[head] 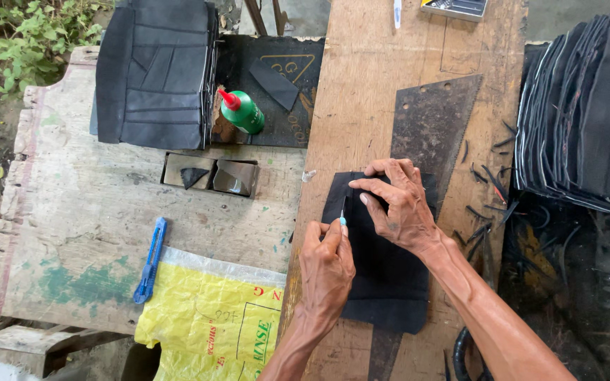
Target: The person uses a utility knife to cut a black material piece on a wooden workbench, then switches to scissors to trim the edges. The person stacks the finished piece with others and repeats the cutting process on a new piece.
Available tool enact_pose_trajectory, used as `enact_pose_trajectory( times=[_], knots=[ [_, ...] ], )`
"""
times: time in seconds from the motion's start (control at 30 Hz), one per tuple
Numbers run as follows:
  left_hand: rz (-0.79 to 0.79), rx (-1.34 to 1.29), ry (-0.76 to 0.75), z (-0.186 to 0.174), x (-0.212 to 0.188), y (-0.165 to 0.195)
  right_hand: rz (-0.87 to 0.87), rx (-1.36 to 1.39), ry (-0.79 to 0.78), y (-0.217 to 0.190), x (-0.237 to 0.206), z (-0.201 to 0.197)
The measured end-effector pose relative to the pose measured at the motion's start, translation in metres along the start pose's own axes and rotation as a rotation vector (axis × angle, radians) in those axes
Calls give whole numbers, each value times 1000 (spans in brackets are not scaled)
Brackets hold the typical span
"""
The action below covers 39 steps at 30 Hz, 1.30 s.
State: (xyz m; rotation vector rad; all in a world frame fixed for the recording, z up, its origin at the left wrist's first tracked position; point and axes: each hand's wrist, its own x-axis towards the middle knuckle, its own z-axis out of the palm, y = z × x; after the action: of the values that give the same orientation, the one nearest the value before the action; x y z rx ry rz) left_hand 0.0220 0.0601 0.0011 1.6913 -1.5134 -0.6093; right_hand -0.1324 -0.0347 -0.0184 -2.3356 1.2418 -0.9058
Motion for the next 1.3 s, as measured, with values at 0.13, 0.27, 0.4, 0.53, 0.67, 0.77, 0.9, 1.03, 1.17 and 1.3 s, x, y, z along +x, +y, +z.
enact_pose_trajectory(
  times=[0.13, 0.27, 0.4, 0.53, 0.67, 0.77, 0.9, 1.03, 1.17, 1.3],
  knots=[
    [-16, -29, -23, 1, 2, -3, 1, -6, -3, 0, 0, 0],
    [27, -7, -10, 2, 2, -5, 5, -13, 3, 0, 1, 1],
    [54, 20, -19, 5, 4, -6, 7, -22, 3, -1, 2, 1],
    [30, 34, -45, 11, 7, -9, -5, -20, 4, -1, 2, 1],
    [21, 24, -67, 12, 8, -13, 11, -28, -7, -3, 0, 2],
    [11, 19, -73, 10, 7, -14, -14, -32, 17, -7, 0, 2],
    [32, 35, -62, 9, 5, -12, -17, -26, 27, -9, 0, 0],
    [-12, 33, -69, 8, 3, -9, -14, -39, 27, -6, 0, -1],
    [16, 23, -47, 2, 2, -11, -31, -40, 38, -10, -3, 4],
    [-85, 16, -120, -20, -21, -18, 7, -2, 22, -12, -2, 5]
  ],
)
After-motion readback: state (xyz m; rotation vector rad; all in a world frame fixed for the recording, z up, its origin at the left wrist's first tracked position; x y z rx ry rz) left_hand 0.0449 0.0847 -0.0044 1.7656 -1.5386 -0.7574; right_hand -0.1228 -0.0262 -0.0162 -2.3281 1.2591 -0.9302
